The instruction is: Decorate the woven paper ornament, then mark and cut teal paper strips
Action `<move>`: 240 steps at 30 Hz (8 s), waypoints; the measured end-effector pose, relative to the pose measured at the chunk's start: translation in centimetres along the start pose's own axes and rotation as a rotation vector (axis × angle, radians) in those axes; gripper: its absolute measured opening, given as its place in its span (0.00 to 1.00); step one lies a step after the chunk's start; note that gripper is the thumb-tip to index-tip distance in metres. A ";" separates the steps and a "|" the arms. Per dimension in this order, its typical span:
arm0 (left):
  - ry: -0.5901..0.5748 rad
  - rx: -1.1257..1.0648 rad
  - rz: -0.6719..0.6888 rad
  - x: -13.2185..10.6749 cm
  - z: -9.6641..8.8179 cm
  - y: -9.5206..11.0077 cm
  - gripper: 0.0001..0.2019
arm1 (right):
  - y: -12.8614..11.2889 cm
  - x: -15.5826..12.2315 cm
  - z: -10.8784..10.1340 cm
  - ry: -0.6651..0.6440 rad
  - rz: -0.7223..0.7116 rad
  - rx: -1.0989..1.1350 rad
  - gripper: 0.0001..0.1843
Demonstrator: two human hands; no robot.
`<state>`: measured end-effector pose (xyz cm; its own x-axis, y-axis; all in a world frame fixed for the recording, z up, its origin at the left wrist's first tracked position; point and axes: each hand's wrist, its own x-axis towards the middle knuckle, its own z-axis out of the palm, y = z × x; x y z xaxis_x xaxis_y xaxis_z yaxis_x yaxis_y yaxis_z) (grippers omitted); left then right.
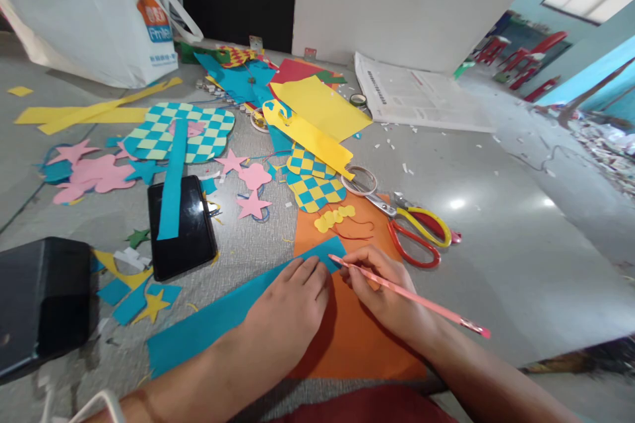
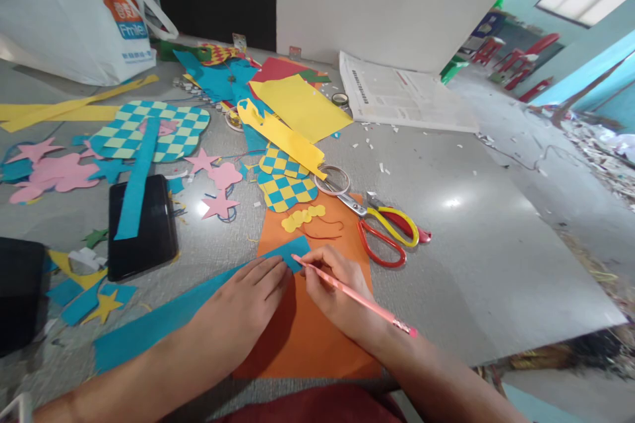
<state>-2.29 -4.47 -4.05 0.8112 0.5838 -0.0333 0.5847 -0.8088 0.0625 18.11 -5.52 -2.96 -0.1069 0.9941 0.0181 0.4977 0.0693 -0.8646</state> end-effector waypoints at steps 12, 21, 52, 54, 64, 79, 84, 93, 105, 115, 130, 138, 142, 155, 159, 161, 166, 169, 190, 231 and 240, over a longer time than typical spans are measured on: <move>0.107 -0.008 0.010 -0.6 0.2 0.1 0.19 | 0.1 -0.1 0.0 0.002 0.019 -0.012 0.08; 0.108 -0.001 -0.011 -0.8 0.9 0.4 0.20 | -0.1 -0.1 -0.1 -0.004 0.020 -0.004 0.08; 0.131 0.047 0.019 -0.6 1.3 0.3 0.22 | 0.1 0.0 0.1 -0.014 0.080 -0.086 0.11; 0.126 0.048 0.023 -0.6 1.3 0.3 0.22 | 0.1 0.0 0.1 -0.018 0.077 -0.092 0.11; 0.098 0.044 0.046 -0.4 1.1 0.1 0.22 | -0.1 0.1 0.2 -0.024 0.090 -0.087 0.12; 0.211 0.038 0.035 -0.4 1.3 0.1 0.21 | -0.1 0.1 0.2 -0.029 0.085 -0.092 0.12; 0.210 0.040 0.020 -0.5 1.3 0.2 0.22 | -0.1 0.2 0.3 -0.024 0.086 -0.107 0.12; 0.164 0.040 0.027 -0.5 1.2 0.2 0.23 | -0.3 0.2 0.2 -0.031 0.083 -0.086 0.11; 0.127 0.028 0.018 -0.5 1.2 0.2 0.23 | -0.3 0.2 0.3 -0.040 0.089 -0.091 0.11; 0.135 0.025 0.017 -0.6 1.3 0.3 0.23 | -0.4 0.2 0.2 -0.047 0.101 -0.081 0.11; 0.081 0.017 0.023 -0.4 0.9 0.1 0.23 | -0.2 0.0 0.4 -0.047 0.095 -0.070 0.11; 0.039 -0.030 0.005 -0.3 0.9 0.1 0.22 | -0.4 0.1 0.4 -0.036 0.085 -0.096 0.11; 0.060 -0.014 0.023 -0.3 0.8 0.1 0.21 | -0.2 0.1 0.4 -0.042 0.093 -0.098 0.11; 0.050 -0.016 0.023 -0.2 0.7 0.0 0.22 | -0.5 0.1 0.3 -0.044 0.090 -0.075 0.10; 0.054 -0.008 0.020 -0.3 0.6 0.0 0.22 | -0.5 0.1 0.3 -0.041 0.090 -0.072 0.11; 0.056 -0.009 0.019 -0.3 0.6 0.1 0.21 | -0.5 0.1 0.3 -0.039 0.090 -0.071 0.11; 0.043 -0.009 0.014 -0.3 0.8 0.1 0.21 | -0.5 0.1 0.3 -0.034 0.083 -0.065 0.10; 0.042 -0.013 0.011 -0.3 0.9 0.1 0.21 | -0.4 0.1 0.4 -0.036 0.089 -0.051 0.11; 0.106 0.019 0.021 -0.4 1.2 0.1 0.22 | 0.4 -0.1 0.4 0.000 0.094 -0.077 0.09; 0.100 0.006 0.024 -0.6 1.2 0.0 0.22 | 1.5 0.0 0.2 0.073 0.110 -0.086 0.11; 0.084 -0.007 0.010 -0.6 1.4 0.0 0.22 | 1.5 0.0 0.2 0.086 0.105 -0.105 0.10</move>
<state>-2.70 -4.92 -5.45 0.8133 0.5797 0.0506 0.5762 -0.8144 0.0689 18.66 -5.44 -4.40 0.0227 0.9995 -0.0227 0.5896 -0.0317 -0.8070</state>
